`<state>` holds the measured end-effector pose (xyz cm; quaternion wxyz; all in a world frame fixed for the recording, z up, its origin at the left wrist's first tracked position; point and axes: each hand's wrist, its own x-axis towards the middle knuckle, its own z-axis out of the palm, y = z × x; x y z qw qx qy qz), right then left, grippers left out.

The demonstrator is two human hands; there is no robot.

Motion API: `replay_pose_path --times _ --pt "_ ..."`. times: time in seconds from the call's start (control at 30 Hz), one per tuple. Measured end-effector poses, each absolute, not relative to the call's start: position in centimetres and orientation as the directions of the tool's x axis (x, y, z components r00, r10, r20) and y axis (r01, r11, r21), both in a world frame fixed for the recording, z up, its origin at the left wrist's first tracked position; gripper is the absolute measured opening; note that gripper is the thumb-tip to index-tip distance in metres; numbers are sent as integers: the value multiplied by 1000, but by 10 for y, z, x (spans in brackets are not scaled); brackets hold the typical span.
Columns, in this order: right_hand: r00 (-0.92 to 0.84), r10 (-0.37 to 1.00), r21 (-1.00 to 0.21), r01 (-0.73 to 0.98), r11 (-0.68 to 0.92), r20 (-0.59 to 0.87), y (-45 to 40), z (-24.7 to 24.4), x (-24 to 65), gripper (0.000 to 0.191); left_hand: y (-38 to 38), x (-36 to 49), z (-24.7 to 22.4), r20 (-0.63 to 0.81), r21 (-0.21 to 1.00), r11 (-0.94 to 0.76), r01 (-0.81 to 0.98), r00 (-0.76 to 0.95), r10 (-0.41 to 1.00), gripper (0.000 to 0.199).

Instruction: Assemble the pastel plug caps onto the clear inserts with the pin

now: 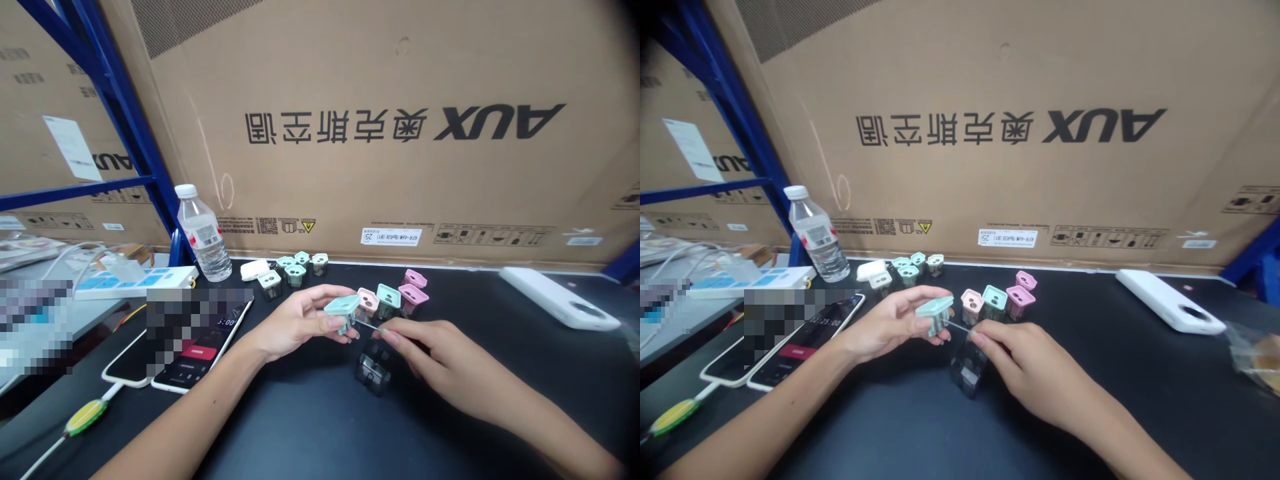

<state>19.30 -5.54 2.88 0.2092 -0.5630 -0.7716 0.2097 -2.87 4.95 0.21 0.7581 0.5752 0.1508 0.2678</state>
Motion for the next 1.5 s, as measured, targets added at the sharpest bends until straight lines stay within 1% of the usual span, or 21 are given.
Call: replay_pose_path --times 0.07,0.13,0.2,0.27,0.33,0.37,0.43,0.53,0.73,0.8,0.83,0.9,0.93,1.0,1.07,1.1,1.17,1.27,1.37,1.5 --pt "-277 958 -569 777 268 72 -56 29 194 37 50 -28 1 93 956 175 -235 810 579 42" --pt "-249 968 -628 756 186 -14 -57 29 196 40 49 -28 0 108 962 141 -232 803 586 45" --pt "-213 961 -723 690 21 -176 -59 30 199 41 48 -26 1 116 973 94 -212 795 595 48" --pt "-214 911 -800 574 -175 -353 -60 30 201 41 45 -25 2 111 984 43 -173 784 611 49" --pt "-258 853 -845 428 -321 -454 -61 30 203 41 42 -23 4 110 989 4 -145 768 631 47" --pt "-290 832 -862 351 -367 -472 -61 30 203 40 41 -23 5 113 990 -8 -139 762 638 46" --pt "-349 817 -888 218 -405 -459 -61 31 204 39 38 -22 5 119 990 -16 -141 759 640 46" --pt "-394 812 -900 123 -418 -431 -61 34 205 36 36 -21 5 128 989 -20 -149 762 634 46" --pt "-377 831 -909 92 -406 -409 -61 35 208 38 34 -21 7 152 986 -50 -158 742 653 45" --pt "-358 832 -906 143 -399 -423 -61 35 207 39 33 -21 8 145 988 -61 -140 738 659 44" --pt "-330 836 -898 207 -389 -438 -62 35 207 39 33 -21 8 139 990 -65 -128 736 663 44" --pt "-231 867 -855 402 -328 -441 -64 36 205 37 31 -20 7 124 992 -66 -107 736 666 43" --pt "-180 899 -816 516 -260 -400 -65 36 203 37 30 -18 7 115 993 -62 -99 733 671 43" --pt "-131 965 -691 720 -65 -227 -67 36 202 39 29 -15 6 99 995 -50 -89 717 689 42" --pt "-175 984 -519 843 140 -20 -68 36 201 40 29 -12 4 84 996 -36 -84 696 713 42" --pt "-211 976 -433 876 212 50 -68 37 202 39 29 -11 4 73 997 -28 -77 688 722 42" --pt "-272 955 -300 907 295 116 -68 37 205 37 29 -8 2 43 998 -1 -62 683 729 39" --pt "-299 943 -178 929 323 147 -69 40 210 40 28 -5 0 15 998 32 -56 685 728 35" --pt "-292 943 -109 944 311 159 -69 43 213 42 27 -4 -1 21 997 39 -71 689 724 35" --pt "-310 935 -122 935 332 171 -68 42 217 36 27 -4 -1 20 996 44 -75 693 721 36"
